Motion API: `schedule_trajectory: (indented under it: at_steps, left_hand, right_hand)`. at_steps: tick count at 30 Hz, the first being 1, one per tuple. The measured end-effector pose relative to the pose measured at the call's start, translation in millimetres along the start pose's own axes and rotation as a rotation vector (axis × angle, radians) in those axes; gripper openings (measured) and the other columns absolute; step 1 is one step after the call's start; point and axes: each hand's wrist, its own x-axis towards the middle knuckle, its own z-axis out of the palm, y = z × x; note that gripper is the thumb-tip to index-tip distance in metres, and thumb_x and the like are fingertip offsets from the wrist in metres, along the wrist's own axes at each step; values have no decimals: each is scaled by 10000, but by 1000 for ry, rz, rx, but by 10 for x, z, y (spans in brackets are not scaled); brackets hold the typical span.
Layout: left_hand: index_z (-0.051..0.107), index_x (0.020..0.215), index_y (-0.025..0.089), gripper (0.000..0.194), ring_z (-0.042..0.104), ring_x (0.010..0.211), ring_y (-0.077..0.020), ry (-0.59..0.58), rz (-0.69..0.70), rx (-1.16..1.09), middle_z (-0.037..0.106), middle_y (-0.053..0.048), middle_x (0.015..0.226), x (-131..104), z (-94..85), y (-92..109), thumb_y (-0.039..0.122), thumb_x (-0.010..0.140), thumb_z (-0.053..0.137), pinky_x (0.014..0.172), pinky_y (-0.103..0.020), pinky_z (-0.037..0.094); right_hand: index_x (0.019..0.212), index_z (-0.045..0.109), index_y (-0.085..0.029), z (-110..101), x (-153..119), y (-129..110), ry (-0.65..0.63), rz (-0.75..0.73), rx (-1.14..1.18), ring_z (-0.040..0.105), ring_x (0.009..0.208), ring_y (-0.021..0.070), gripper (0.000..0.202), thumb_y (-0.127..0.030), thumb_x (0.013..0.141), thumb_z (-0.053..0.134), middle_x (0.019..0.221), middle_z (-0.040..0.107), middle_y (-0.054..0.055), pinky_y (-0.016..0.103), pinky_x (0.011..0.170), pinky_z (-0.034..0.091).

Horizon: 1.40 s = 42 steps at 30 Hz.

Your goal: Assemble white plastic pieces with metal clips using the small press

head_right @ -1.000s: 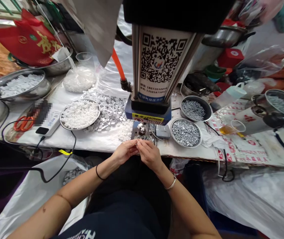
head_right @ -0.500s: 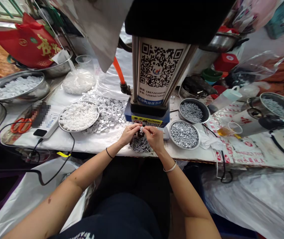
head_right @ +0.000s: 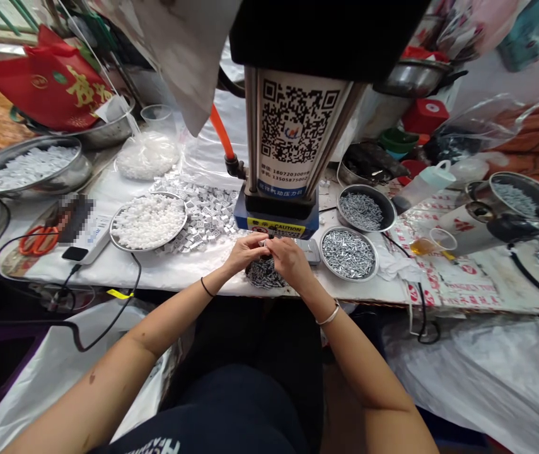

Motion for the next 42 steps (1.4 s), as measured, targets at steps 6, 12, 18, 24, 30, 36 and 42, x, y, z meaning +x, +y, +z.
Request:
schedule_trajectory:
  at_steps: [6, 12, 18, 24, 30, 36, 42]
  left_hand:
    - [745, 834, 194, 222, 579, 881, -166, -66, 6, 113, 647, -57, 958, 53, -14, 49, 213, 614, 759, 702, -209, 452]
    - [742, 813, 184, 222, 550, 787, -143, -132, -25, 119, 615, -50, 859, 110, -39, -13, 279, 614, 760, 615, -186, 407]
    - [712, 782, 181, 196, 483, 654, -126, -223, 62, 293, 553, -14, 695, 158, -87, 88, 291, 624, 750, 592, -202, 359]
    - [671, 714, 178, 154, 475, 641, -130, -323, 202, 555, 563, -5, 661, 222, -118, 372, 220, 601, 767, 614, -212, 316]
    - [620, 635, 169, 125, 380, 531, -118, -105, 55, 490, 391, 40, 471, 233, -72, 339, 207, 635, 739, 550, -228, 265]
    - [632, 702, 159, 92, 545, 752, -165, 56, 14, 296, 586, -17, 636, 271, 135, 91, 235, 699, 684, 655, -213, 374]
    - [629, 875, 147, 267, 555, 652, -92, -54, -145, -107, 624, 4, 708, 197, 51, -145, 336, 701, 701, 644, -181, 414]
  right_hand:
    - [1162, 585, -222, 58, -192, 120, 134, 177, 52, 631, 962, 200, 336, -138, 880, 422, 1086, 671, 63, 340, 824, 523]
    - [1221, 546, -101, 251, -789, 504, 57, 270, -262, 560, 1123, 267, 522, -6, 734, 382, 1170, 624, 150, 444, 937, 484]
    - [1185, 577, -71, 297, -934, 617, -72, 260, -265, 537, 1143, 289, 533, 16, 686, 409, 1198, 605, 182, 454, 946, 478]
    - [1120, 625, -202, 76, -548, 529, 77, 519, 325, 650, 915, 209, 330, -236, 805, 531, 1008, 688, 87, 405, 861, 520]
    - [1381, 266, -274, -615, -664, 963, 1003, 875, 666, 644, 818, 119, 642, -341, 798, 526, 1334, 467, 127, 355, 809, 526]
    - [951, 662, -163, -517, -788, 713, 573, 881, 666, 638, 761, 160, 295, -341, 717, 640, 970, 675, 82, 369, 791, 520]
    - [995, 682, -182, 24, -371, 130, 255, 673, 526, 657, 780, 180, 298, -360, 769, 602, 909, 713, 62, 322, 744, 519]
